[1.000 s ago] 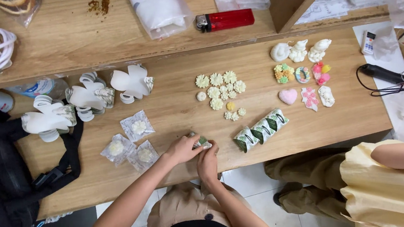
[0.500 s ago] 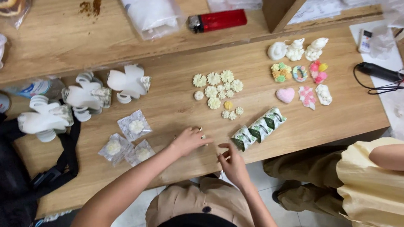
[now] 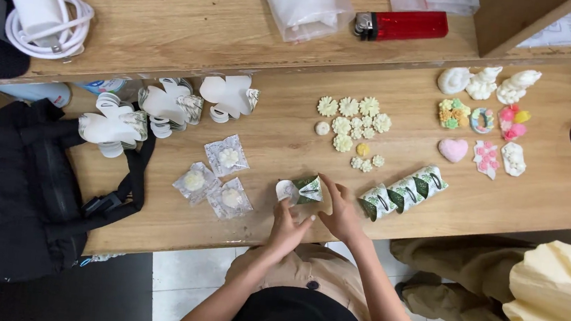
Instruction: Packaging decorative candle wax melts into small white paper boxes at a production station.
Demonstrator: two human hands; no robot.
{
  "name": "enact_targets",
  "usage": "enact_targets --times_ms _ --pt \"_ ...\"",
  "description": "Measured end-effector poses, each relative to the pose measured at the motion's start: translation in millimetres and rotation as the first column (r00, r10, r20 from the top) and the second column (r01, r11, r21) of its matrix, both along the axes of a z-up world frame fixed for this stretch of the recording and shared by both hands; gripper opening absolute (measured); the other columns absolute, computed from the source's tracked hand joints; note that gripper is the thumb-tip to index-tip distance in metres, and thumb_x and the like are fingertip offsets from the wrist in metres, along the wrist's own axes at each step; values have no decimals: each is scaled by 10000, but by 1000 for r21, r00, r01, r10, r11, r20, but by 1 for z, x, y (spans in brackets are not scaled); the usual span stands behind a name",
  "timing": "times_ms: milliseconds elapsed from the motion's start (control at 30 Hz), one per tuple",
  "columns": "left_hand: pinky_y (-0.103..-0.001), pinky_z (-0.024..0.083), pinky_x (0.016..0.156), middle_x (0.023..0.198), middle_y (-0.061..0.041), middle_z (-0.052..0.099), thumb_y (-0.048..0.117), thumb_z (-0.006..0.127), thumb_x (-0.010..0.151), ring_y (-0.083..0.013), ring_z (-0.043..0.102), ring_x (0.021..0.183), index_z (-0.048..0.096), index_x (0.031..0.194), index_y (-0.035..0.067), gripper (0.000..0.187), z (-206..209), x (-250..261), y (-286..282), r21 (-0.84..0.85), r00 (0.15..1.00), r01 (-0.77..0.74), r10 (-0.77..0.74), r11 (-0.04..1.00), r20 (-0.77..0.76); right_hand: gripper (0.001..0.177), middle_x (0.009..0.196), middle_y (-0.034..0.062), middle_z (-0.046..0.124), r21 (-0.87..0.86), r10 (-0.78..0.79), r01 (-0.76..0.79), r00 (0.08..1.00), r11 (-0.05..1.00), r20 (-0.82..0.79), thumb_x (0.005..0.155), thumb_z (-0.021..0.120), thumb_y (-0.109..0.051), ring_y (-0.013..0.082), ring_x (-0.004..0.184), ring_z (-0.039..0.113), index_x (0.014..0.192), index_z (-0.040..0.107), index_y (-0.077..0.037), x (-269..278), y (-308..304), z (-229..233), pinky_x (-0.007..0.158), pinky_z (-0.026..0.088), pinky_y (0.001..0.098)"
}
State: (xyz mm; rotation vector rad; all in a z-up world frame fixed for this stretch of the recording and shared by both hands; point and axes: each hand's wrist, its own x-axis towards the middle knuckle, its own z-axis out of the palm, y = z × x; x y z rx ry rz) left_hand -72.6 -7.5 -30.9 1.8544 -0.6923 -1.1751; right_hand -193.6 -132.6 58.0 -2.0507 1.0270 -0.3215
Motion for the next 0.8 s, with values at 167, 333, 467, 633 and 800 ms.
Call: enact_targets --times_ms 167,333,467,633,800 --pt "-459 363 1145 1516 -274 396 357 840 815 -393 398 1405 281 1522 -60 993 -46 1 -6 20 975 28 -32 999 221 934 1337 263 558 78 38 -41 999 996 38 709 743 40 456 1195 597 1533 399 -235 20 -7 -42 991 534 461" --pt "-446 340 1183 1517 -241 428 321 821 732 -374 398 1443 328 1519 -19 988 -23 14 -24 48 992 -74 69 996 103 803 1253 225 632 203 -67 64 998 977 11 771 694 18 420 1074 686 1490 441 -234 21 2 -50 892 577 453" --pt "-461 299 1169 1530 -269 326 313 844 691 -404 319 1436 276 1553 -20 1085 -22 19 -33 87 991 -25 14 996 130 773 1228 236 635 210 -121 119 993 970 -3 776 656 27 423 1001 701 1477 455 -229 18 7 -45 865 575 446" --pt "-432 362 1174 1519 -228 377 380 847 642 -376 394 1425 440 1508 63 1009 -35 26 -39 245 998 21 -37 969 59 748 1195 281 640 61 -115 110 990 992 86 747 711 29 466 1061 655 1441 499 -151 13 6 -64 892 552 469" --pt "-439 363 1165 1491 -208 373 380 849 653 -382 405 1393 446 1517 138 984 -18 24 -30 282 986 43 -87 958 145 638 1176 272 646 179 -238 233 971 956 9 782 767 -36 421 1017 701 1368 528 -118 19 5 -62 878 584 435"
